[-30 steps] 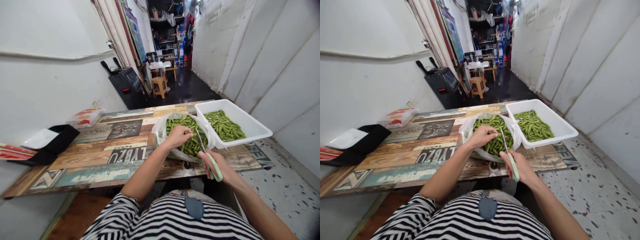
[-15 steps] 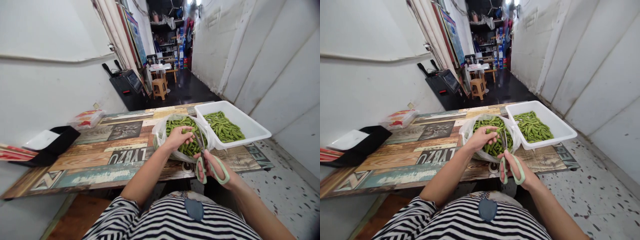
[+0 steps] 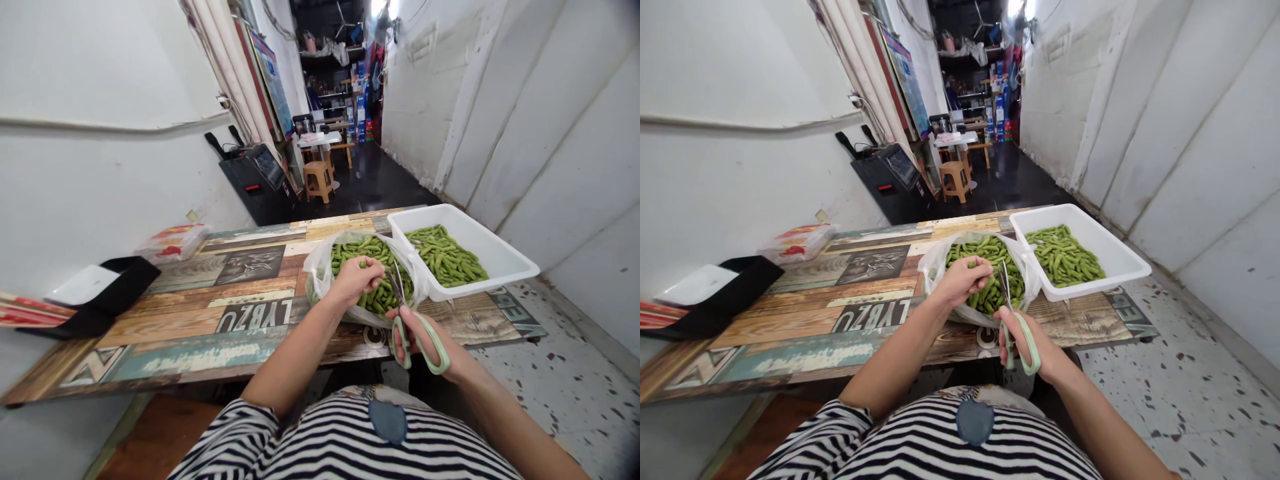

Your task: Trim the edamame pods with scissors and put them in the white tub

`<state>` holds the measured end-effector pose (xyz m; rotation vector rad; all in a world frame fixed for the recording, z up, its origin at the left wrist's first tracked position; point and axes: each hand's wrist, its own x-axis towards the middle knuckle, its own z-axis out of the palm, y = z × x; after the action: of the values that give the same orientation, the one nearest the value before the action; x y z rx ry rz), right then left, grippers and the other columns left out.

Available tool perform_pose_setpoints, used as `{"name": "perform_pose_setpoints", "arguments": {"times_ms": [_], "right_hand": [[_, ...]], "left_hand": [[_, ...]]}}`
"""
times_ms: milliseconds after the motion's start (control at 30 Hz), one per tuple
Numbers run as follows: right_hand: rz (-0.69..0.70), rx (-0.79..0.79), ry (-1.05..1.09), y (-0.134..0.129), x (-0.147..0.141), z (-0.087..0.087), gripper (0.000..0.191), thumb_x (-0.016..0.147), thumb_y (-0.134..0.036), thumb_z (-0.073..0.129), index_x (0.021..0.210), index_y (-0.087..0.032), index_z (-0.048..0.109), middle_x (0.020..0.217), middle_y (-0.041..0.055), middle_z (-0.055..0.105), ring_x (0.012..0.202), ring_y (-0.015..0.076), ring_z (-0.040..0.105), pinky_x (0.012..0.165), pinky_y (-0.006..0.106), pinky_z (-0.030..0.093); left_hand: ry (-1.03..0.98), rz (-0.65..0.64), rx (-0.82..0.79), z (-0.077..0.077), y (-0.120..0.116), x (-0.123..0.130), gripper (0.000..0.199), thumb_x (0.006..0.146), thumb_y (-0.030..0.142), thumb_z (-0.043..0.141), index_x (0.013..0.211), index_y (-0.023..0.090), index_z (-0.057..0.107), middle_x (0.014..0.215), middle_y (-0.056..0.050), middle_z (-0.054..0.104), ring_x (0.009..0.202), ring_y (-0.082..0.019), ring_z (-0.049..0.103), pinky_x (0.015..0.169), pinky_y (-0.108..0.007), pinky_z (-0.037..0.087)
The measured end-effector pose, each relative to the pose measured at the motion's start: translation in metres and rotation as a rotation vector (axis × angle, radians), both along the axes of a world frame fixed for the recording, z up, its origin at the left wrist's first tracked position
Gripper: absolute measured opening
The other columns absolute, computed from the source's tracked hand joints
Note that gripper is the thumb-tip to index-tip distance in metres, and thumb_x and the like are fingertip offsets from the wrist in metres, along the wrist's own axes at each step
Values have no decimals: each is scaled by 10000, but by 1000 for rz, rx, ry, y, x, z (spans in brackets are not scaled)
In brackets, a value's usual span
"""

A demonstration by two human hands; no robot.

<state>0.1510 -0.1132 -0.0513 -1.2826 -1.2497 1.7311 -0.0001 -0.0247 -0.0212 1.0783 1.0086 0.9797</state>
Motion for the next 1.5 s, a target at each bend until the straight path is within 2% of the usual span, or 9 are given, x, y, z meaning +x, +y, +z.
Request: {"name": "perform_pose_setpoints", "arguments": {"times_ms": [167, 300, 467, 600, 667, 833, 1000, 1100, 1500], "right_hand": [[2, 66, -56, 3, -3, 2, 499, 819, -630, 414, 982, -175, 540, 538, -36, 552, 418, 134, 527, 436, 253, 390], [-91, -32, -31, 5, -6, -3, 491, 778, -636, 476, 946, -180, 544, 469, -72, 454, 308, 103, 426, 324, 238, 376], [-115, -48, 76, 2, 0, 0, 455, 769, -602, 526, 952, -186, 532, 527, -61, 479, 362, 95, 453, 355, 233, 405], [-86, -52, 100, -3, 5, 3, 482, 775, -617, 505, 968, -175, 519, 557, -40, 518, 417, 118, 501, 409, 253, 429], [-85, -55, 83, -4, 5, 4, 484, 779, -613, 502, 972, -169, 515, 551, -39, 516, 420, 121, 503, 416, 254, 428], [-83, -9, 32, -4, 4, 2, 471, 796, -608, 479, 965, -168, 499, 564, -36, 509, 426, 117, 502, 417, 246, 420], [-34, 15, -64, -2, 8, -7, 455, 795, -634, 453, 862, -185, 489, 578, -31, 498, 430, 116, 503, 419, 248, 428], [15, 63, -127, 0, 9, -12, 444, 801, -630, 447, 802, -188, 485, 579, -31, 490, 435, 112, 504, 423, 242, 429], [194, 315, -459, 3, 21, 5, 461, 839, -569, 450, 1025, -166, 574, 538, -23, 508, 487, 122, 517, 450, 214, 390]], "left_hand": [[21, -32, -38, -2, -6, 3, 149, 687, 159, 626, 645, 127, 487, 490, 32, 527, 334, -7, 348, 334, -154, 156], [30, -11, -67, -2, -3, 1, 154, 686, 174, 622, 625, 121, 492, 497, 22, 527, 346, -10, 361, 346, -159, 161], [16, 100, -62, 3, 6, -11, 134, 675, 137, 554, 662, 158, 422, 663, -14, 612, 493, -69, 532, 437, -170, 322], [548, 181, 275, 0, 7, -15, 23, 698, 182, 530, 677, 173, 526, 587, -1, 563, 533, -114, 522, 510, -217, 365], [888, 154, 448, -4, 3, -11, 122, 708, 274, 579, 640, 173, 583, 596, -34, 577, 616, -162, 554, 584, -258, 403], [1342, -84, 464, -8, -1, -2, 187, 693, 352, 636, 688, 169, 676, 773, -90, 672, 793, -219, 609, 701, -282, 439], [1168, -151, 534, 2, 3, -10, 290, 815, 340, 477, 844, 172, 711, 818, -45, 690, 745, -158, 594, 684, -242, 416], [999, -304, 604, 7, 2, -17, 306, 827, 326, 456, 803, 143, 699, 732, -20, 660, 672, -122, 549, 651, -212, 390], [950, -559, 639, 17, 3, -31, 263, 802, 256, 478, 696, 117, 675, 604, 2, 577, 574, -88, 468, 574, -191, 321]]}}
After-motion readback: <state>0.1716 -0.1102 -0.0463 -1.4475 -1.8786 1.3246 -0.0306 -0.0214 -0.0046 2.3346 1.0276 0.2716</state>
